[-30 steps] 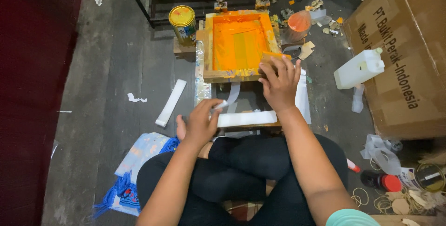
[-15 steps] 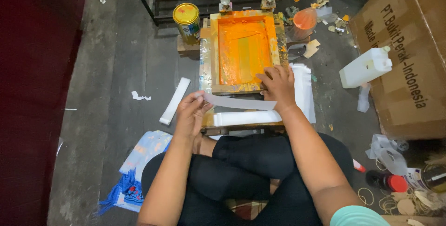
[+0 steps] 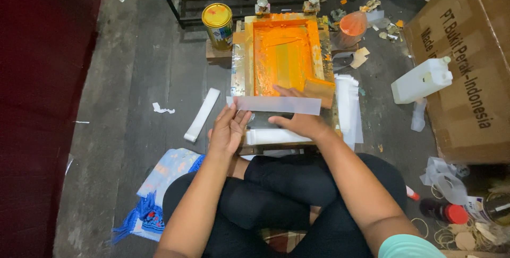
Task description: The person sits cross-legged on the floor and uses a squeegee to spread orange ink across a screen printing frame. They then place a white strip of material under the frame, pull it through, and inspect the printed result.
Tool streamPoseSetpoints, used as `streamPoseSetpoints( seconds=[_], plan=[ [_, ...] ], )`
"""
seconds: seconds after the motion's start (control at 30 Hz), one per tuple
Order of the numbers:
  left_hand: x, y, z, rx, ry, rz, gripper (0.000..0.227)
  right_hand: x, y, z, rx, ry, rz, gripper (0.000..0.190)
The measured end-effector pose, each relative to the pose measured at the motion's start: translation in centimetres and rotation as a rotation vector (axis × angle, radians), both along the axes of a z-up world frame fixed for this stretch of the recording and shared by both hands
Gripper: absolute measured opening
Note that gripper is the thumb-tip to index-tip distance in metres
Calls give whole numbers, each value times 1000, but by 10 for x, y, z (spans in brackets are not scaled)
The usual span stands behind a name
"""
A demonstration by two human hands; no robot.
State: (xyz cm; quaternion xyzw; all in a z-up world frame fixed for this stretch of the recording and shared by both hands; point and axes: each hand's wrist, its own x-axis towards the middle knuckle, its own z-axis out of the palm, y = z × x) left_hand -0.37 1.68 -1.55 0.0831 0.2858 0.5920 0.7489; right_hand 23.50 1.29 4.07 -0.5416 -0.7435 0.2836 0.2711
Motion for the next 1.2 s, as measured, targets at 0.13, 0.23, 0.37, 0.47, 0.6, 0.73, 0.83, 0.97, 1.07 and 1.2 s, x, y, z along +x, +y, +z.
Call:
streamPoseSetpoints(
  seconds=[0.13, 0.23, 0.37, 0.47, 0.6, 0.73, 0.83, 0.97, 1.07, 1.2],
  plan=[
    [3, 3, -18, 4, 49, -4, 19, -14, -8, -17, -197, 242, -10, 81],
    [7, 0, -24, 14, 135, -44, 17, -24, -12, -8, -442, 370, -66, 49],
    [16, -3, -35, 30, 222, -121, 12, -27, -16, 0, -330, 498, -63, 54],
    [22, -7, -24, 50, 296, -154, 12, -22, -10, -30, -161, 600, 25, 35],
    [27, -12, -8, 97, 416, -211, 10, -23, -9, -32, -86, 692, 66, 39],
    [30, -14, -7, 116, 484, -221, 15, -22, -12, -35, -100, 665, 48, 40],
    [32, -15, -6, 166, 554, -218, 18, -23, -18, -24, -105, 652, 36, 36],
    [29, -15, -2, 196, 613, -231, 19, -22, -15, -28, -106, 670, 22, 34],
    [26, -13, -5, 195, 625, -223, 19, -22, -16, -25, -134, 686, 0, 36],
    [25, -14, 5, 194, 617, -150, 15, -20, -15, -26, -139, 732, 0, 37]
  ],
)
